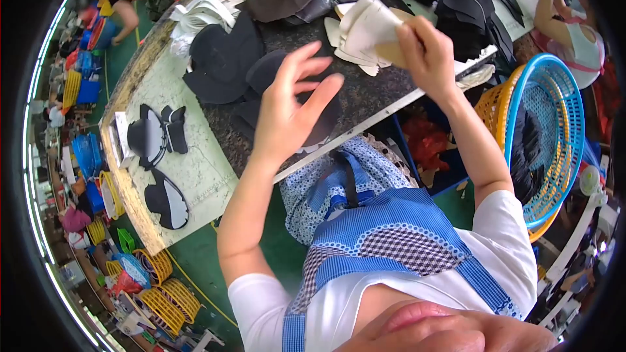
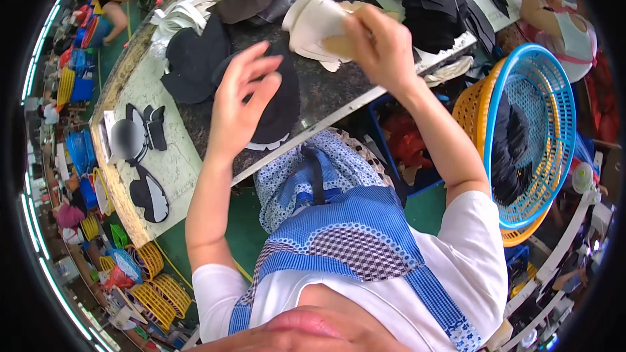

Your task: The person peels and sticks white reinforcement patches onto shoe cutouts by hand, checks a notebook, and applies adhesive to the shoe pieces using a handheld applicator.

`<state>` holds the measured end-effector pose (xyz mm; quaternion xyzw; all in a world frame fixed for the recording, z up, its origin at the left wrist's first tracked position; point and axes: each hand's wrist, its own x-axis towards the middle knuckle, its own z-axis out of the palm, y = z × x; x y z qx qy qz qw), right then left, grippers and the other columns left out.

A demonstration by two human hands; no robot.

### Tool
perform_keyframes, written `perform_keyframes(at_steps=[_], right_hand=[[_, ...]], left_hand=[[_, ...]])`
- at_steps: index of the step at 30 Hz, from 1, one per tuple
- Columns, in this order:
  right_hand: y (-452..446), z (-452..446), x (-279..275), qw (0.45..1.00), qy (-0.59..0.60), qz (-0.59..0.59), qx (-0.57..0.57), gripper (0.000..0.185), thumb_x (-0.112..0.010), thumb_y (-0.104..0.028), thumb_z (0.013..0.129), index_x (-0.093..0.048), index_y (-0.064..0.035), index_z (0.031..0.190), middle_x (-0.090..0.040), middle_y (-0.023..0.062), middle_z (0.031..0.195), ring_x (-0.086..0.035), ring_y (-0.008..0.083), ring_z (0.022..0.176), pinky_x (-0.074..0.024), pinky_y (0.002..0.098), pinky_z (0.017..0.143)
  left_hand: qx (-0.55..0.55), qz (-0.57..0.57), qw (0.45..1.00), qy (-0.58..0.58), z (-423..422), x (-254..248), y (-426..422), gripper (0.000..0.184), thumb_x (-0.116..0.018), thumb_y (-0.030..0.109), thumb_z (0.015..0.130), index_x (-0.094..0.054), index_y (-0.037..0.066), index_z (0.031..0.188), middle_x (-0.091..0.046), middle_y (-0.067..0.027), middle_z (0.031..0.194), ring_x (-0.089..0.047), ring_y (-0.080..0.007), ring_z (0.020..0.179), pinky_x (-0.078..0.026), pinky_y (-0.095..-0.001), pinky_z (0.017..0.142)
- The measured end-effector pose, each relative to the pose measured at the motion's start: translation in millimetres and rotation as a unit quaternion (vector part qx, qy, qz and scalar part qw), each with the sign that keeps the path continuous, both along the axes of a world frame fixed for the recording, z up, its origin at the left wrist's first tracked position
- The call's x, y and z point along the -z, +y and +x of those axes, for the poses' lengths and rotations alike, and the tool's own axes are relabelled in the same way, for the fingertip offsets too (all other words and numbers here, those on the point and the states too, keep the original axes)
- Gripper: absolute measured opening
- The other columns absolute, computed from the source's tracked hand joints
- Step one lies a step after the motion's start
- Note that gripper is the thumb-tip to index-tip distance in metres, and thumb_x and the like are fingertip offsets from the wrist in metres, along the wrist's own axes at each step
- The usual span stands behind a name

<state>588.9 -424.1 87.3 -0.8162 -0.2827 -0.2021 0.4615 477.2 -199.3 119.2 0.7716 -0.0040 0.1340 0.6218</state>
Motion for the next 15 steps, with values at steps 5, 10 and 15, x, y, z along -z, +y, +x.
perform_keyframes(at_steps=[5,10,15], right_hand=[[16.8,-27.7,-10.0,0.979,0.101,0.11,-0.14,0.021,-0.068,-0.017,0.097,-0.063,0.0016,0.106,-0.067,0.0127,0.082,-0.065,0.0218,0.066,-0.0511,0.0332,0.06],[10.3,-22.3,-20.5,0.938,0.302,0.083,-0.149,0.023,-0.066,-0.014,0.098,-0.063,0.0018,0.114,-0.069,0.0117,0.084,-0.065,0.0154,0.069,-0.0514,0.03,0.063],[15.4,-0.7,-23.7,0.986,0.126,0.027,-0.102,0.024,-0.067,-0.009,0.095,-0.063,-0.004,0.118,-0.07,0.0112,0.083,-0.066,0.018,0.066,-0.0515,0.0313,0.061]], left_hand=[[0.062,-0.139,0.988,0.026,40.3,3.9,-2.4,0.021,-0.071,0.023,0.097,-0.067,0.003,0.095,-0.069,-0.0002,0.08,-0.064,-0.0072,0.071,-0.052,-0.0219,0.065],[-0.001,-0.1,0.992,0.081,27.4,-3.6,5.9,0.025,-0.067,0.026,0.1,-0.07,0.003,0.095,-0.071,-0.0025,0.079,-0.067,-0.0082,0.071,-0.049,-0.0207,0.06],[-0.133,-0.058,0.989,0.017,10.6,1.2,56.8,0.021,-0.06,0.023,0.104,-0.065,0.006,0.092,-0.057,0.0028,0.07,-0.051,-0.004,0.059,-0.041,-0.0197,0.054]])
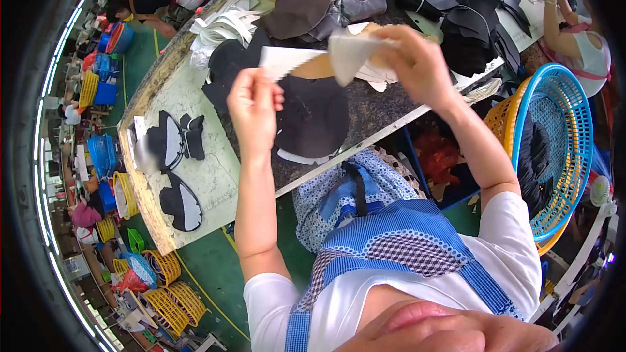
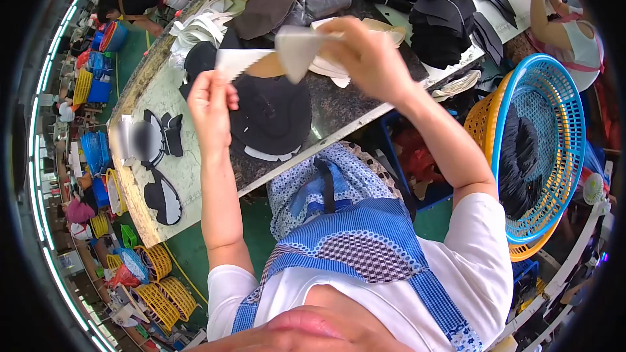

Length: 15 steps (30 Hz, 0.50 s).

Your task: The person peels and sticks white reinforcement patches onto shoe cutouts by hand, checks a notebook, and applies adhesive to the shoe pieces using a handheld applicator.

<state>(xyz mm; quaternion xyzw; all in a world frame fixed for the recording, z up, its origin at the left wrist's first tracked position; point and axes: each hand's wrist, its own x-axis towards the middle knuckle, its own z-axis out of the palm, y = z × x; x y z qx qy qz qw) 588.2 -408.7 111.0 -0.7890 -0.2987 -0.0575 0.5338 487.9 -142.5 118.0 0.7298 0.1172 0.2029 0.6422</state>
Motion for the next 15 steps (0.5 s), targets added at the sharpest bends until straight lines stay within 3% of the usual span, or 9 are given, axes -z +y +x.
perform_keyframes(at_steps=[1,2,5,6,8,9,12,13,15], right_hand=[[-1.7,8.1,-0.4,0.999,0.022,-0.014,0.023,0.024,-0.067,-0.009,0.095,-0.063,-0.0051,0.118,-0.071,0.0114,0.083,-0.067,0.0205,0.067,-0.052,0.0322,0.063],[-2.8,25.7,8.4,0.999,-0.031,0.023,0.036,0.025,-0.064,-0.007,0.097,-0.064,-0.0053,0.122,-0.068,0.0056,0.077,-0.058,0.01,0.064,-0.0484,0.0258,0.061],[-16.4,55.1,17.9,0.917,-0.313,-0.2,0.146,0.031,-0.071,-0.014,0.089,-0.067,-0.0059,0.118,-0.068,0.0131,0.111,-0.065,0.0324,0.104,-0.053,0.0375,0.089],[-12.8,48.0,9.2,0.927,-0.293,-0.183,0.146,0.036,-0.074,-0.016,0.087,-0.067,-0.0062,0.121,-0.062,0.0139,0.123,-0.057,0.0324,0.119,-0.0478,0.0385,0.099],[1.7,29.4,-11.8,0.972,-0.23,-0.041,0.02,0.037,-0.074,-0.02,0.089,-0.067,-0.0062,0.123,-0.062,0.013,0.123,-0.06,0.0285,0.116,-0.0478,0.0376,0.099],[13.4,11.3,-20.4,0.991,-0.091,0.04,-0.085,0.039,-0.073,-0.022,0.092,-0.064,-0.006,0.126,-0.063,0.0117,0.122,-0.059,0.0226,0.116,-0.0465,0.037,0.101],[41.2,-29.1,-16.3,0.88,0.274,0.16,-0.354,0.038,-0.07,-0.022,0.096,-0.06,-0.0024,0.127,-0.062,0.0106,0.123,-0.058,0.0157,0.116,-0.0471,0.0326,0.101],[46.8,-37.5,-13.0,0.872,0.286,0.179,-0.356,0.029,-0.072,-0.023,0.095,-0.061,-0.0024,0.113,-0.063,0.0077,0.113,-0.058,0.0115,0.106,-0.0488,0.0291,0.091],[41.6,-41.5,-10.4,0.963,0.144,0.054,-0.221,0.025,-0.073,-0.021,0.095,-0.059,-0.0027,0.103,-0.061,0.0033,0.097,-0.056,0.0082,0.09,-0.0468,0.0261,0.075]], left_hand=[[-0.02,-0.012,0.999,-0.025,-4.2,-0.1,11.9,0.021,-0.058,0.022,0.105,-0.062,0.007,0.091,-0.053,0.0038,0.069,-0.047,-0.0036,0.059,-0.039,-0.0199,0.053],[-0.021,-0.014,0.999,-0.031,-9.5,-4.8,20.6,0.02,-0.056,0.021,0.106,-0.058,0.008,0.091,-0.049,0.0038,0.071,-0.044,-0.0033,0.061,-0.038,-0.0202,0.052],[0.015,0.035,0.999,-0.023,-24.2,-10.2,27.5,0.023,-0.049,0.025,0.109,-0.056,0.007,0.097,-0.055,0.0002,0.076,-0.047,-0.0051,0.063,-0.041,-0.0219,0.056],[0.051,0.047,0.997,-0.015,-28.9,-11.8,26.9,0.023,-0.044,0.026,0.11,-0.054,0.007,0.1,-0.059,-0.0023,0.079,-0.051,-0.0063,0.064,-0.043,-0.0227,0.058],[0.115,-0.005,0.993,-0.01,-31.8,-20.9,12.2,0.023,-0.043,0.023,0.109,-0.053,0.007,0.097,-0.059,-0.0027,0.08,-0.056,-0.0075,0.067,-0.047,-0.0233,0.057],[0.165,-0.039,0.985,0.002,-32.5,-21.1,8.4,0.023,-0.043,0.022,0.109,-0.053,0.007,0.094,-0.058,-0.0015,0.079,-0.056,-0.0076,0.067,-0.048,-0.0235,0.058],[0.228,-0.034,0.973,0.014,-29.1,-18.1,-15.5,0.022,-0.045,0.022,0.108,-0.053,0.006,0.094,-0.058,-0.0011,0.08,-0.056,-0.0079,0.067,-0.049,-0.0234,0.058],[0.245,0.006,0.97,0.007,-28.7,-14.2,-16.2,0.02,-0.05,0.022,0.107,-0.054,0.006,0.095,-0.058,-0.0006,0.08,-0.056,-0.0062,0.067,-0.049,-0.0224,0.057],[0.153,-0.078,0.985,-0.003,-29.9,-11.9,-29.6,0.014,-0.06,0.019,0.103,-0.057,0.006,0.098,-0.063,-0.0008,0.085,-0.057,-0.004,0.07,-0.047,-0.0203,0.055]])
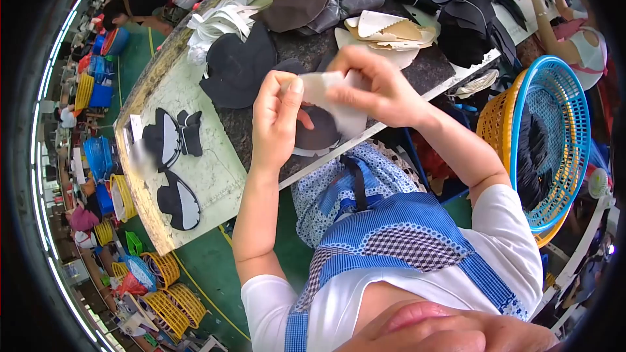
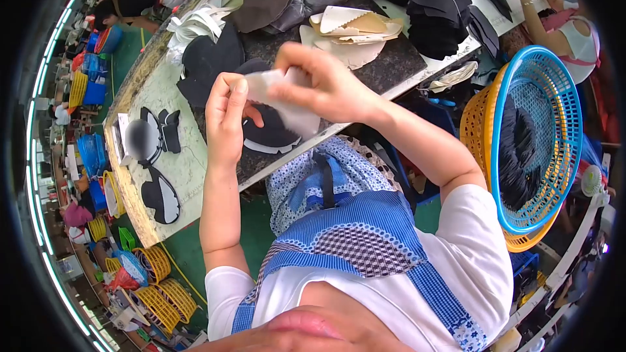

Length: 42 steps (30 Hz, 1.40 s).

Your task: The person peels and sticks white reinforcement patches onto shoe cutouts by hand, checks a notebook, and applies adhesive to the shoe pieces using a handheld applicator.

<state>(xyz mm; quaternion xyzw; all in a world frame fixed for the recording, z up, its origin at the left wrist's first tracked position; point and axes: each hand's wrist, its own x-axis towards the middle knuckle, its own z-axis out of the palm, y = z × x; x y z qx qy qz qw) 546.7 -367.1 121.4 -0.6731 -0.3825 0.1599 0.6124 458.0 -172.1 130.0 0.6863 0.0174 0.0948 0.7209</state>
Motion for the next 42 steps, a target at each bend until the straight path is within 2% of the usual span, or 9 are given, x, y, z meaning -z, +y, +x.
perform_keyframes(at_steps=[8,14,22,24,29,32,35,39,42], right_hand=[[13.6,-38.2,29.4,0.978,-0.131,0.048,0.155,0.024,-0.069,-0.007,0.091,-0.059,-0.0003,0.111,-0.066,0.0119,0.091,-0.067,0.0202,0.085,-0.0529,0.032,0.079],[-1.9,-1.1,-6.9,0.993,0.103,0.061,0.022,0.028,-0.068,-0.016,0.096,-0.064,0.0009,0.118,-0.067,0.0039,0.1,-0.062,0.0098,0.093,-0.0508,0.0266,0.087],[-27.3,-15.9,-23.6,0.986,0.095,-0.077,-0.112,0.013,-0.066,-0.003,0.086,-0.072,0.0044,0.094,-0.069,0.0044,0.077,-0.062,0.0063,0.071,-0.0511,0.0247,0.065],[-35.8,-20.5,-27.8,0.96,0.17,-0.075,-0.208,0.013,-0.066,-0.004,0.086,-0.073,0.0042,0.094,-0.07,0.0056,0.075,-0.064,0.0075,0.068,-0.0524,0.024,0.062],[-36.6,-34.9,-26.8,0.887,0.345,-0.044,-0.302,0.02,-0.057,-0.008,0.088,-0.074,0.0039,0.089,-0.072,0.0081,0.074,-0.069,0.0104,0.066,-0.0554,0.0232,0.06],[-33.0,-36.5,-5.7,0.873,0.388,0.027,-0.294,0.023,-0.053,-0.007,0.085,-0.073,0.0034,0.085,-0.068,0.0056,0.068,-0.061,0.0075,0.058,-0.0465,0.0211,0.052],[-21.0,-49.8,23.7,0.833,0.489,0.153,-0.209,0.015,-0.059,-0.008,0.077,-0.071,-0.0003,0.078,-0.059,0.0014,0.06,-0.048,0.0056,0.05,-0.0327,0.0209,0.047],[-14.0,-47.8,51.9,0.69,0.641,0.297,-0.16,0.026,-0.054,-0.018,0.078,-0.069,0.0003,0.089,-0.066,0.0117,0.094,-0.062,0.0193,0.077,-0.0503,0.0297,0.068],[-33.0,-43.5,51.3,0.753,0.602,0.238,-0.121,0.035,-0.054,-0.026,0.088,-0.069,0.0021,0.103,-0.069,0.0139,0.104,-0.067,0.0236,0.094,-0.0524,0.0386,0.09]], left_hand=[[0.004,-0.176,0.98,0.093,-16.2,14.1,-24.8,0.023,-0.068,0.014,0.098,-0.066,0.001,0.117,-0.071,-0.0045,0.104,-0.067,-0.0071,0.088,-0.058,-0.0216,0.069],[0.012,0.058,0.997,0.056,-21.9,7.8,-21.2,0.028,-0.056,0.024,0.106,-0.066,-0.001,0.116,-0.071,-0.0075,0.109,-0.07,-0.0178,0.101,-0.063,-0.0335,0.084],[0.096,0.376,0.922,-0.009,-35.9,-3.1,-16.6,0.037,-0.06,0.024,0.103,-0.054,0.001,0.075,-0.061,-0.0145,0.058,-0.067,-0.0226,0.052,-0.049,-0.0327,0.049],[0.222,0.202,0.947,0.112,-41.0,-11.1,-14.0,0.044,-0.064,0.025,0.101,-0.049,0.001,0.067,-0.063,-0.0109,0.058,-0.065,-0.0128,0.052,-0.048,-0.0291,0.048],[0.344,-0.124,0.913,0.183,-43.5,6.1,-11.9,0.054,-0.079,0.024,0.09,-0.046,0.006,0.129,-0.07,-0.0045,0.087,-0.068,-0.0121,0.07,-0.053,-0.0262,0.053],[0.239,0.092,0.966,-0.021,-34.1,0.4,-21.4,0.061,-0.082,0.026,0.086,-0.05,0.006,0.135,-0.067,-0.0056,0.097,-0.067,-0.0138,0.084,-0.054,-0.0266,0.061],[0.128,0.39,0.865,-0.29,-25.9,-18.7,-25.5,0.038,-0.085,0.016,0.077,-0.073,0.01,0.113,-0.063,-0.0067,0.112,-0.064,-0.0247,0.098,-0.054,-0.032,0.075],[0.106,0.468,0.787,-0.387,-34.6,-20.0,-32.5,0.032,-0.081,0.006,0.076,-0.069,0.017,0.103,-0.058,-0.0083,0.117,-0.061,-0.0305,0.105,-0.054,-0.0448,0.087],[0.121,0.512,0.749,-0.401,-22.2,-18.3,-29.5,0.036,-0.079,0.006,0.069,-0.065,0.022,0.098,-0.058,-0.0089,0.125,-0.06,-0.0334,0.113,-0.05,-0.0483,0.097]])
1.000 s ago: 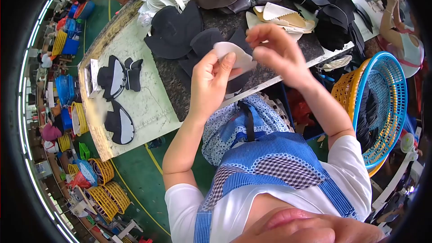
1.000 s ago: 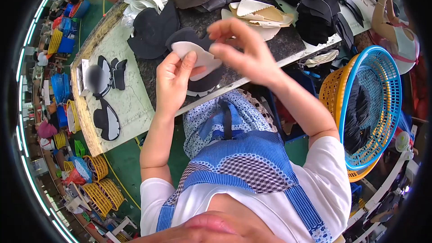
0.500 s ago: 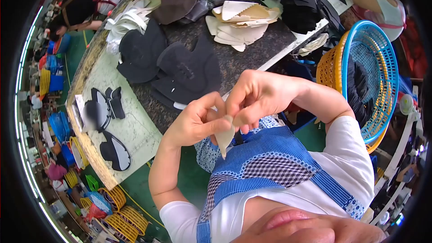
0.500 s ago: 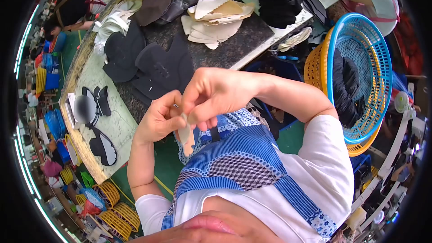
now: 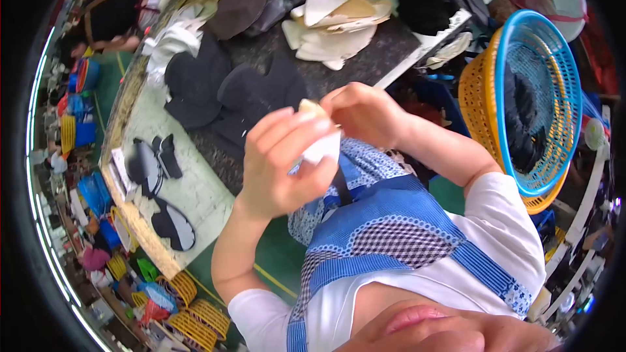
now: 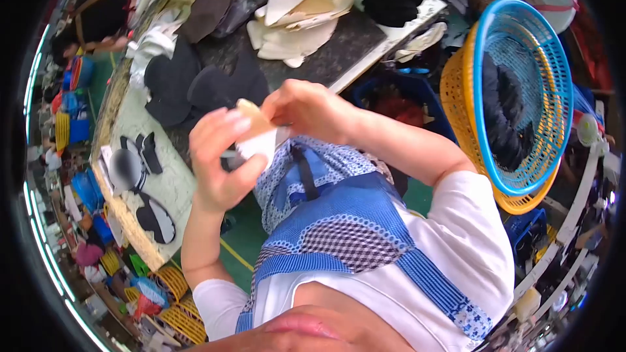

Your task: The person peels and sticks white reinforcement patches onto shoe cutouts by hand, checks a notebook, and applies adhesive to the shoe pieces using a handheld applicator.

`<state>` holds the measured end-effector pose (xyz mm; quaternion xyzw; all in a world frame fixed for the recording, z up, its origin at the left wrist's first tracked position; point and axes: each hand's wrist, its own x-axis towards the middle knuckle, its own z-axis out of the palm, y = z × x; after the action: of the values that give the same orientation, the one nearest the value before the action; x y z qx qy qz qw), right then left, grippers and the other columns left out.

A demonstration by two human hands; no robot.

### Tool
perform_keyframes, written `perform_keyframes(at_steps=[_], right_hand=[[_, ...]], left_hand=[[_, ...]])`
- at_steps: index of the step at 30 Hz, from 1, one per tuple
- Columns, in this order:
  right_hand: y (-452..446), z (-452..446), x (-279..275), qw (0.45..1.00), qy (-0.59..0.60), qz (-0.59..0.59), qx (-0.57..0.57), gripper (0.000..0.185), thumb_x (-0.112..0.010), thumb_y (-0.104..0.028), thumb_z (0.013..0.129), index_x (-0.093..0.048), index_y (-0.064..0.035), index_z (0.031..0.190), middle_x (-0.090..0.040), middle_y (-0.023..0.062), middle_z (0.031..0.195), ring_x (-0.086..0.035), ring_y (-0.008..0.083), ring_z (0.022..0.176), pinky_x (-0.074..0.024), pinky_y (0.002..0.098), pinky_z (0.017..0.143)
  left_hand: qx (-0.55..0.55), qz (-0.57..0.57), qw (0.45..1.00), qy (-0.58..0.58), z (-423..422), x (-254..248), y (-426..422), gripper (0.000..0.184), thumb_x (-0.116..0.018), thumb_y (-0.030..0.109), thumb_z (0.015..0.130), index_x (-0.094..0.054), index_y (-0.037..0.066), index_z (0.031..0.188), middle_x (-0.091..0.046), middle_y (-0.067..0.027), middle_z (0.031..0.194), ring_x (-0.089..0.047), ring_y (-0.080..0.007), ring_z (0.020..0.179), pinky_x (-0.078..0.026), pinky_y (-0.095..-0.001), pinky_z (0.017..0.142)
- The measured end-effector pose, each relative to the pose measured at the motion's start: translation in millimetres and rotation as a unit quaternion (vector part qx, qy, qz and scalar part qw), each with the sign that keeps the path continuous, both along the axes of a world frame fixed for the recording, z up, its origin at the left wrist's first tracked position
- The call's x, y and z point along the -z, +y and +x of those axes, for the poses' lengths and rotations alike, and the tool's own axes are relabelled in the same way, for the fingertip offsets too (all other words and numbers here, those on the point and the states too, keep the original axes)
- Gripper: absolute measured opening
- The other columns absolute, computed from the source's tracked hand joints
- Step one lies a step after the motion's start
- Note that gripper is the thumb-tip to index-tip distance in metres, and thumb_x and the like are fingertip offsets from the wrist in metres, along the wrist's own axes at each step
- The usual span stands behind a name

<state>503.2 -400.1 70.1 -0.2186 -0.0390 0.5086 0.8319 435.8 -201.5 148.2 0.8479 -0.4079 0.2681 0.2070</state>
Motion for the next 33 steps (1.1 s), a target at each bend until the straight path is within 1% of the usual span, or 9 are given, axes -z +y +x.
perform_keyframes(at_steps=[2,8,14,16,17,20,22,29,33], right_hand=[[-3.5,-7.3,-15.9,0.95,-0.277,-0.136,0.039,0.03,-0.058,-0.022,0.098,-0.07,0.0025,0.11,-0.071,0.005,0.095,-0.066,0.0108,0.091,-0.053,0.0297,0.082],[-11.2,-4.5,11.5,0.894,-0.104,-0.31,0.306,0.032,-0.057,-0.03,0.105,-0.067,-0.0016,0.095,-0.066,-0.0007,0.079,-0.057,0.0049,0.069,-0.0471,0.0243,0.058],[-153.8,-13.7,88.8,0.48,-0.395,-0.72,0.31,0.019,-0.065,-0.02,0.098,-0.069,-0.0023,0.101,-0.065,0.0124,0.08,-0.062,0.0177,0.068,-0.0513,0.0342,0.066],[-180.7,-24.2,96.5,0.285,-0.589,-0.717,0.24,0.026,-0.075,-0.023,0.089,-0.071,-0.0026,0.105,-0.071,0.0127,0.098,-0.069,0.0341,0.09,-0.0552,0.0405,0.081],[-168.9,-30.2,81.7,0.286,-0.616,-0.696,0.234,0.025,-0.075,-0.021,0.09,-0.071,-0.0018,0.106,-0.07,0.0129,0.103,-0.068,0.0296,0.094,-0.0541,0.0373,0.084],[-87.9,-46.6,15.7,0.808,-0.346,-0.447,0.165,0.039,-0.068,-0.038,0.096,-0.07,-0.0009,0.108,-0.07,0.0057,0.094,-0.063,0.0118,0.081,-0.052,0.0283,0.074],[-39.3,-51.1,-2.3,0.891,-0.378,-0.253,-0.018,0.048,-0.07,-0.046,0.092,-0.069,-0.0015,0.109,-0.069,0.0053,0.089,-0.063,0.012,0.08,-0.0493,0.0263,0.071],[-15.0,-60.5,5.8,0.837,-0.452,-0.274,-0.141,0.023,-0.075,-0.016,0.092,-0.074,0.002,0.106,-0.075,0.0087,0.09,-0.068,0.0115,0.083,-0.0546,0.0297,0.074],[-5.8,-29.8,-6.5,0.859,-0.418,-0.283,-0.087,0.034,-0.08,-0.017,0.088,-0.071,0.0023,0.115,-0.075,0.0092,0.094,-0.069,0.012,0.084,-0.056,0.0274,0.072]], left_hand=[[-0.015,0.008,0.999,-0.028,5.7,13.4,-7.3,0.023,-0.073,0.007,0.074,-0.062,0.02,0.09,-0.06,-0.0043,0.125,-0.058,-0.0247,0.118,-0.048,-0.0457,0.101],[0.275,-0.266,0.889,0.251,-38.2,13.3,-71.5,0.026,-0.074,0.019,0.083,-0.051,0.015,0.072,-0.066,-0.001,0.093,-0.057,-0.0253,0.116,-0.049,-0.0433,0.096],[0.233,-0.799,0.321,0.452,-32.0,28.0,5.5,0.046,-0.057,0.044,0.098,-0.035,0.017,0.067,-0.037,0.0044,0.063,-0.049,-0.0148,0.078,-0.043,-0.0327,0.081],[0.16,-0.759,0.408,0.482,-50.3,42.2,25.7,0.049,-0.053,0.054,0.099,-0.038,0.015,0.072,-0.047,-0.0014,0.073,-0.052,-0.0152,0.083,-0.047,-0.0326,0.084],[0.12,-0.723,0.453,0.508,-58.0,46.5,28.4,0.05,-0.052,0.057,0.099,-0.04,0.014,0.075,-0.049,-0.0033,0.078,-0.053,-0.0158,0.084,-0.048,-0.0331,0.085],[-0.05,-0.511,0.674,0.531,-74.0,55.5,-1.6,0.058,-0.046,0.065,0.099,-0.05,0.008,0.091,-0.056,-0.0115,0.097,-0.06,-0.0186,0.083,-0.052,-0.0317,0.074],[-0.073,-0.328,0.833,0.439,-73.2,71.9,-7.3,0.05,-0.056,0.057,0.098,-0.052,0.009,0.111,-0.054,-0.0121,0.102,-0.064,-0.0242,0.076,-0.052,-0.0327,0.069],[-0.172,-0.279,0.692,0.643,-108.0,52.3,19.7,0.108,-0.082,0.006,0.083,-0.012,0.021,0.164,-0.069,-0.0081,0.082,-0.066,-0.0132,0.062,-0.052,-0.0256,0.059],[-0.17,-0.459,0.604,0.629,-99.4,50.3,42.1,0.077,-0.079,0.004,0.085,-0.037,0.01,0.149,-0.067,-0.0051,0.076,-0.062,-0.0079,0.06,-0.049,-0.0232,0.053]])
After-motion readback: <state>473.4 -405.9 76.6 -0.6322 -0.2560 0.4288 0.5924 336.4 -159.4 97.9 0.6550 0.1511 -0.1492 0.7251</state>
